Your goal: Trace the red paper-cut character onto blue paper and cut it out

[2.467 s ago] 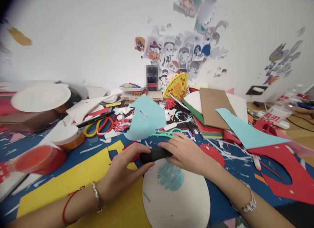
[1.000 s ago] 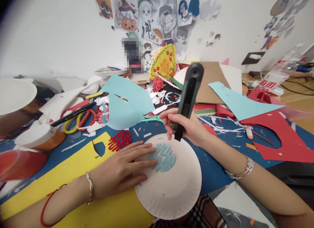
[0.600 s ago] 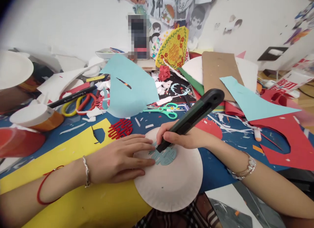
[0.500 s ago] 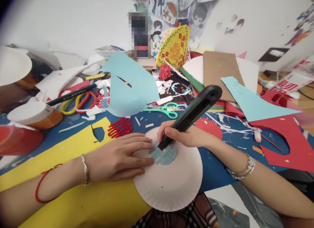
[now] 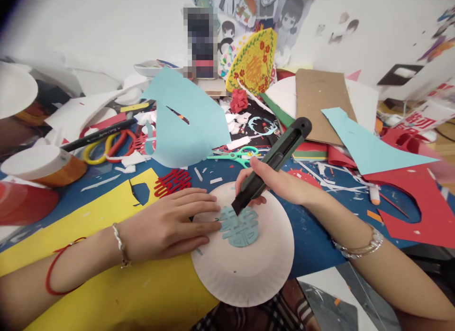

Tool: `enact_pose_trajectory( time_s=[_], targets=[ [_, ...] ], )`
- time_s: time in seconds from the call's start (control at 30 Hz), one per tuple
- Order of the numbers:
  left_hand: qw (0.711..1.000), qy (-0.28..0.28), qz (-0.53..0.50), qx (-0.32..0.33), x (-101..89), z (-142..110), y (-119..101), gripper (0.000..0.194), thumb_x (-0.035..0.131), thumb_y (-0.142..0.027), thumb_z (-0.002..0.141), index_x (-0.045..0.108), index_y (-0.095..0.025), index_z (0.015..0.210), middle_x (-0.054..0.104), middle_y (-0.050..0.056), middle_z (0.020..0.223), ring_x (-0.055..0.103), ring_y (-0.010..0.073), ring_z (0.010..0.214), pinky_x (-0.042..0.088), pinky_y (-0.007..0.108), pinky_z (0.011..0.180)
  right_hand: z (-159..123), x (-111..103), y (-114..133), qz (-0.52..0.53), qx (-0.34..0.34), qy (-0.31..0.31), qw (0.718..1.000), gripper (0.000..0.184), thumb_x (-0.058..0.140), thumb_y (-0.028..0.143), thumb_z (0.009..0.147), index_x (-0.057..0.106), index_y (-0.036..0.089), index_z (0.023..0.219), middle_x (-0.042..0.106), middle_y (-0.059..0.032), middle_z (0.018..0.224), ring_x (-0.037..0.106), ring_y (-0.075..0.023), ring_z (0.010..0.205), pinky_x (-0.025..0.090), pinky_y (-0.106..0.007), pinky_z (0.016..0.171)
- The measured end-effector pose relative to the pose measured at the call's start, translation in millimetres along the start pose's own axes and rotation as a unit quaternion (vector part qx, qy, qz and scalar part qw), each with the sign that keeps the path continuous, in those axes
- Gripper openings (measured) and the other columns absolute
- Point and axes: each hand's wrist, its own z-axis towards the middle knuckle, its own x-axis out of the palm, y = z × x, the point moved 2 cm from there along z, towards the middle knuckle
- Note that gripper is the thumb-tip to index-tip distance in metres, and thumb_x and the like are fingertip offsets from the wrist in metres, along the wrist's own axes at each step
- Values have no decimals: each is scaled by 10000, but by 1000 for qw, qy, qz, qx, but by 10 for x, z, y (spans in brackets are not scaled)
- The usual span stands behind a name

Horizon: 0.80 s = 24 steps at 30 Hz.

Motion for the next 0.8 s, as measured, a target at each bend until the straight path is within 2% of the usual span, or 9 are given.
enact_pose_trajectory(
  time_s=[0.07,0.13,0.23,0.4,0.6,0.8],
  targets=[
    [1000,-5,5,1,1,2,-1,247,473,-251,905,650,-124,1022,627,124,1063,544,254,1053,444,409,937,-12,-15,-3,-10,-1,-3,1000,684,238,695,834,648,150,788,604,-53,618,482,-114,485,392,-232,476],
    [1000,-13,7,3,-1,0,-9,243,479,-237,901,643,-109,1028,633,123,1055,548,252,1050,443,403,939,-30,-31,-3,-36,-29,-28,999,640,270,681,839,649,166,811,592,-38,626,501,-117,511,403,-228,490],
    [999,-29,2,16,-7,-4,-29,240,476,-230,903,635,-112,1038,642,109,1064,550,237,1051,436,382,950,-63,-9,21,-80,-101,-51,990,454,415,589,851,636,194,815,577,-14,654,514,-110,550,397,-205,486],
    [999,-2,-22,46,5,-4,-40,250,449,-245,915,641,-130,1026,658,85,1070,560,220,1037,415,373,968,-53,138,11,-116,-209,47,970,172,601,361,817,624,195,857,625,-23,752,573,-125,647,456,-221,560],
    [998,27,-34,46,6,-11,-6,263,425,-251,926,637,-145,1038,656,78,1093,555,218,1058,410,365,966,47,158,-183,-122,-236,100,959,133,663,256,775,636,188,886,641,-27,752,590,-128,666,477,-234,593],
    [998,38,-37,38,6,-18,0,269,412,-255,932,636,-154,1044,653,72,1108,555,220,1067,413,366,956,70,169,-189,-127,-258,99,953,125,669,256,771,643,183,869,646,-37,751,604,-137,686,483,-249,620]
  ],
)
